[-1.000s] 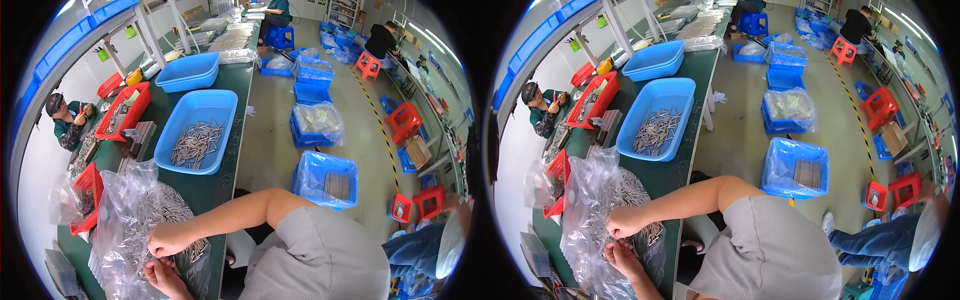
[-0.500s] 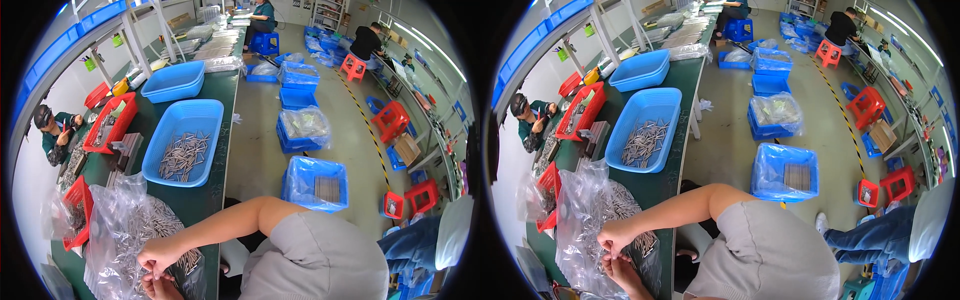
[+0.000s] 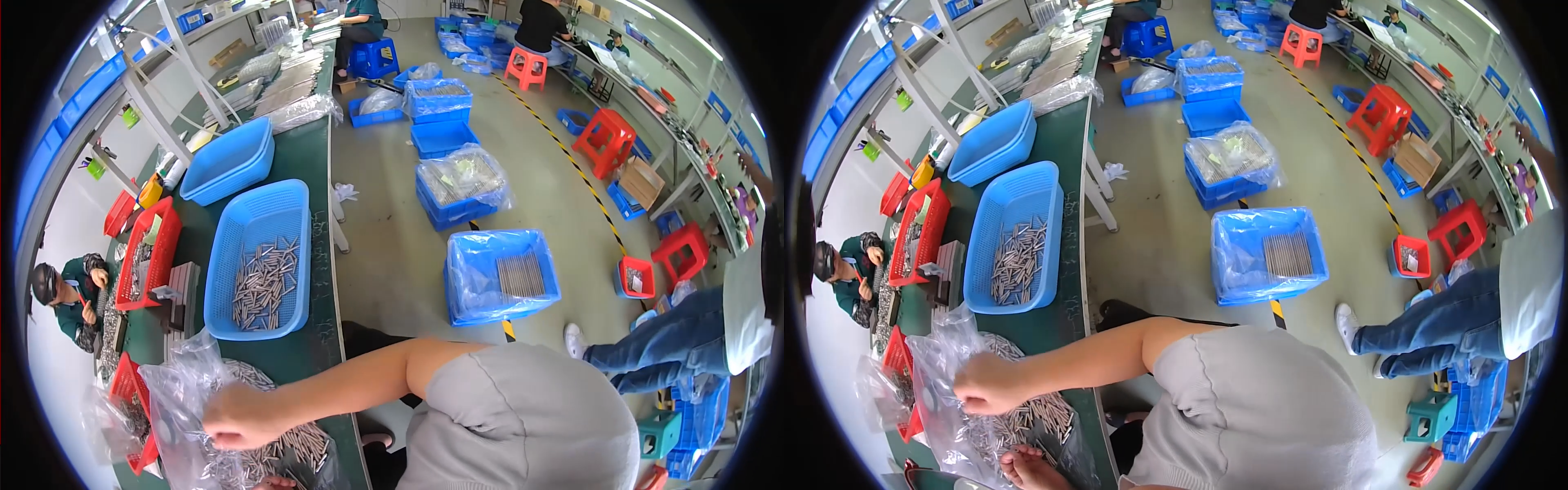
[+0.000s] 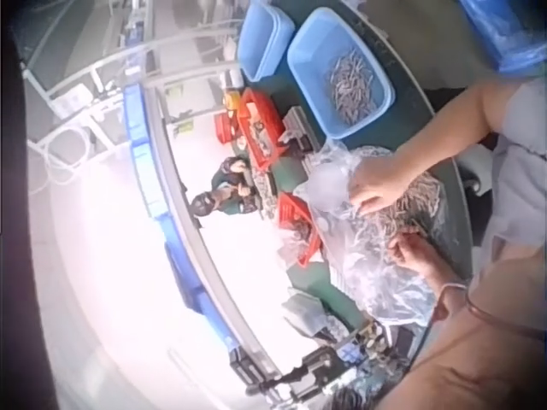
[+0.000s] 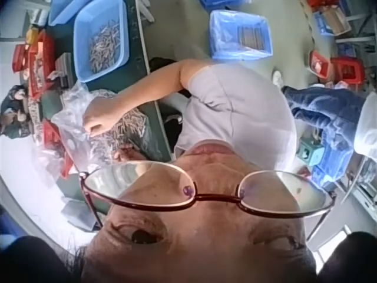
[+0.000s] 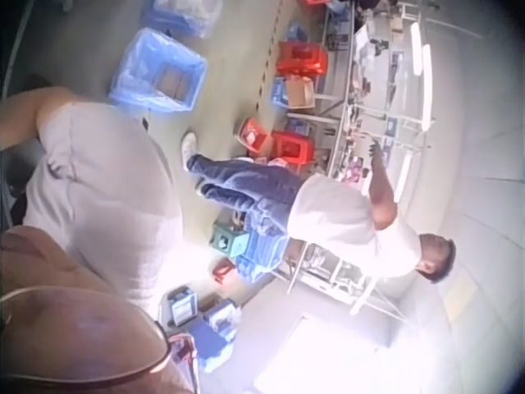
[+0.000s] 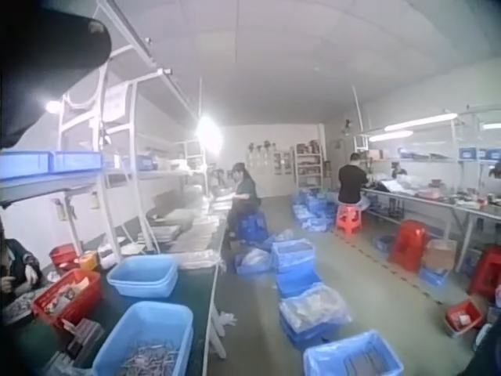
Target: Sorting and inspecting small metal pins on a workbench in a factory setting.
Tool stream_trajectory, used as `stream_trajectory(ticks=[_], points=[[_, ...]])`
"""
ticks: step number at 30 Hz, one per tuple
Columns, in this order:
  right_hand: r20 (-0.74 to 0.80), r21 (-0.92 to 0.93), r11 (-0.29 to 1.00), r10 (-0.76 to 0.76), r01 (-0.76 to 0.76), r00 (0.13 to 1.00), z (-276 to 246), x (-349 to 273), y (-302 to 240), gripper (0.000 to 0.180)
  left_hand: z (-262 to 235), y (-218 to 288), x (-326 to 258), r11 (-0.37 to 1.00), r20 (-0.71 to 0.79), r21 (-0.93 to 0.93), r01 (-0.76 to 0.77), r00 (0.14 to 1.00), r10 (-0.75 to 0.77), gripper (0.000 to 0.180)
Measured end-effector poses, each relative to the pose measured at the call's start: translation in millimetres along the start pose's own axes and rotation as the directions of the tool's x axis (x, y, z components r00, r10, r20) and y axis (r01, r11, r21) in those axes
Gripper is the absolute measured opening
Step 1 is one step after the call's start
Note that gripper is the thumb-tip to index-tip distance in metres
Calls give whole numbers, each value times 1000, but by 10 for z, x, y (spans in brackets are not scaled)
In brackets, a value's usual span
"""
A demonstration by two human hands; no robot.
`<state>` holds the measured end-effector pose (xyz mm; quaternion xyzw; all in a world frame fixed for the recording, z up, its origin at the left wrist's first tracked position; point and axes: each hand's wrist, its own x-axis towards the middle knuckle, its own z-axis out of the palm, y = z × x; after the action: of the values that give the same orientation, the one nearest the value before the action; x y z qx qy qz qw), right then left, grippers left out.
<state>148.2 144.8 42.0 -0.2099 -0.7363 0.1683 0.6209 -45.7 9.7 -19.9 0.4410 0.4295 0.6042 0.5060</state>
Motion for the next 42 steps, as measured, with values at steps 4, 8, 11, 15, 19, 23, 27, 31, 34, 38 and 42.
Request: stream_trajectory(ticks=[4,8,11,15,19,23,27,31,34,38,42], points=[[-120,-475,871,73,-122,990,-534,265,14,17,138,55,-42,1000,-42,18,-24,999,25,8],[-231,-691,672,141,-264,963,-1029,298,202,18,257,101,-69,998,-65,-31,-51,997,49,7],[-232,-728,600,238,-330,943,-1099,222,383,18,230,141,-108,997,-115,69,29,993,-21,4],[-89,-639,744,180,-195,980,-731,229,272,18,179,39,-76,995,-155,9,-98,983,98,6],[468,-373,928,201,-14,861,-492,90,-94,19,451,107,42,997,-185,-19,-70,981,65,8],[877,-373,905,271,206,397,-195,-114,-126,25,421,63,34,991,-225,-93,-91,972,68,5],[850,-294,888,74,353,521,304,-401,-127,12,312,64,-8,990,-243,-18,-139,961,131,4],[825,-230,886,-43,403,564,410,-435,-169,15,307,26,-31,992,-254,-35,-120,961,107,3],[861,-181,861,-94,475,500,463,-309,-204,15,342,75,-41,987,-322,-39,-154,937,134,4],[893,-281,899,116,336,435,502,-277,15,12,240,-49,19,989,-263,-47,-143,957,126,4],[703,-55,998,7,44,711,447,-302,185,9,278,-5,16,992,-315,-43,-119,944,100,4]])
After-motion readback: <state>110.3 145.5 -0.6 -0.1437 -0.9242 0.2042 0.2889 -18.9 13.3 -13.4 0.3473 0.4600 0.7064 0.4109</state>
